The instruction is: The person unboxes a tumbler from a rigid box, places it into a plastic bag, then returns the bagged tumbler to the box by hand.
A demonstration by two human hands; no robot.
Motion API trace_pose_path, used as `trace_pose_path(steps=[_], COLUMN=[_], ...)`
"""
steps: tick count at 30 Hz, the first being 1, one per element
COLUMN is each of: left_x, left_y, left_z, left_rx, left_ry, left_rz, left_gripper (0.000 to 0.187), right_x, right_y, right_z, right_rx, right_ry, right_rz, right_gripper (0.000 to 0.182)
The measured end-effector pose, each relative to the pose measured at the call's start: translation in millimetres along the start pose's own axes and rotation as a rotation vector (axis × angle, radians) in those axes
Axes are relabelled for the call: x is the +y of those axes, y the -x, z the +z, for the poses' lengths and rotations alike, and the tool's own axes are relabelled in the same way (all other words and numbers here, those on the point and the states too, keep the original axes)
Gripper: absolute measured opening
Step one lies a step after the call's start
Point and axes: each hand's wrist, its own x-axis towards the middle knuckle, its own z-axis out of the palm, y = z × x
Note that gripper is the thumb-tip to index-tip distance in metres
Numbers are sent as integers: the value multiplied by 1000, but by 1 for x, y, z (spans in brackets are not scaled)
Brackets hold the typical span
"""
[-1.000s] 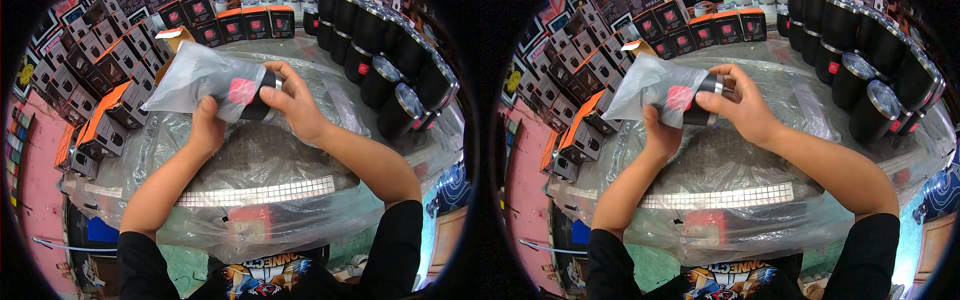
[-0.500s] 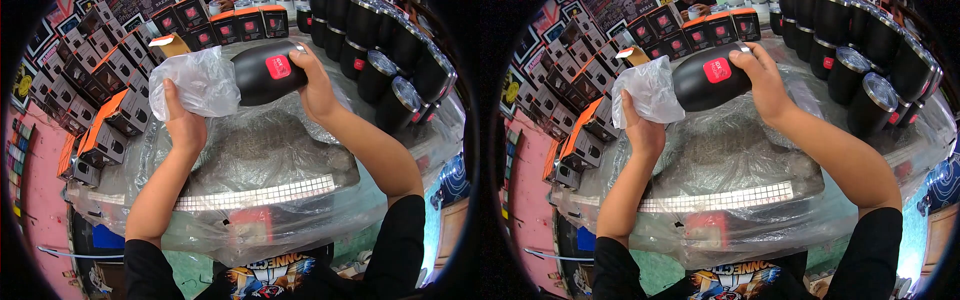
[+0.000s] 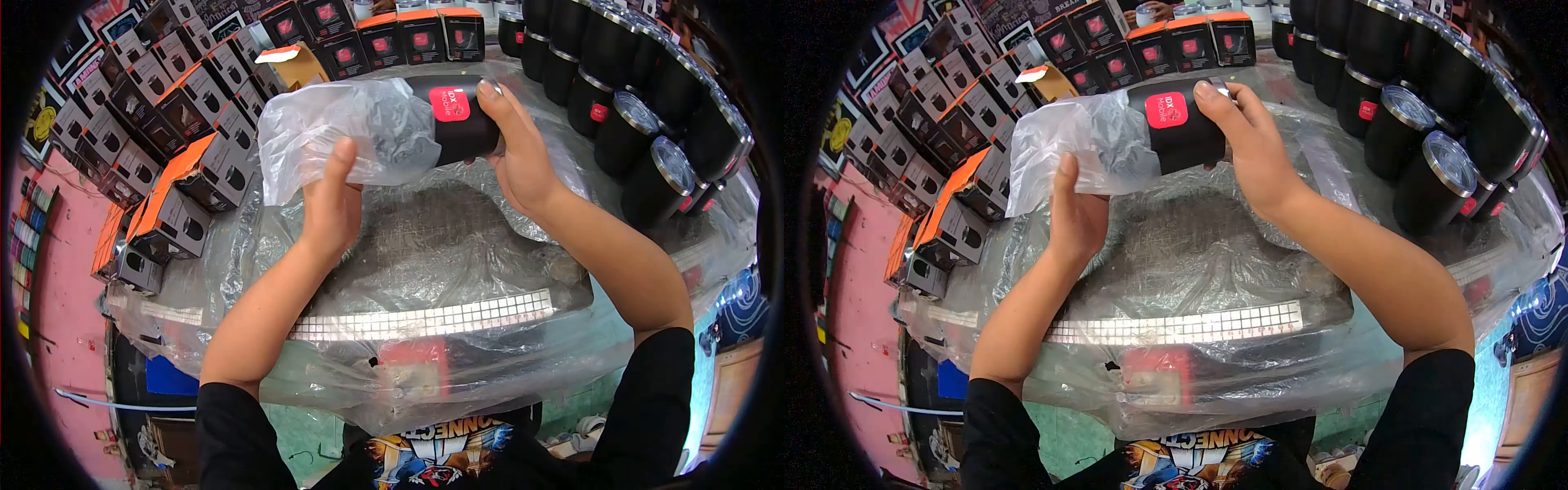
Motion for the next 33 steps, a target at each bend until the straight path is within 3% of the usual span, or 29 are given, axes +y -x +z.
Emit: trace_pose_path(steps=[6, 8, 12, 15, 18, 20, 23, 26, 33], left_x=[12, 17, 16, 16, 14, 21, 22, 33, 19], left_y=[11, 14, 17, 15, 14, 19, 22, 22, 23], left_z=[7, 6, 15, 17, 9, 13, 16, 22, 12], left_rx=[-175, -193, -123, -194, -252, -269, -317, -351, -386], left_ry=[-229, -387, -307, -285, -310, -328, -373, -472, -292], left_rz=[79, -37, 5, 41, -35, -199, -247, -383, -333], left_gripper=[78, 80, 82, 86, 83, 70, 57, 63, 56], right_x=[5, 4, 3, 1, 2, 1, 2, 2, 11], right_y=[7, 10, 14, 17, 17, 18, 20, 19, 21], right_z=[11, 17, 15, 19, 17, 16, 16, 13, 11], right_rx=[-62, -84, -124, -153, -171, -177, -235, -297, -280], right_ry=[-61, -140, -141, -196, -190, -206, -295, -309, -292], right_rz=[66, 98, 183, 200, 194, 220, 236, 229, 311], right_gripper=[52, 54, 55, 58, 60, 59, 59, 60, 63])
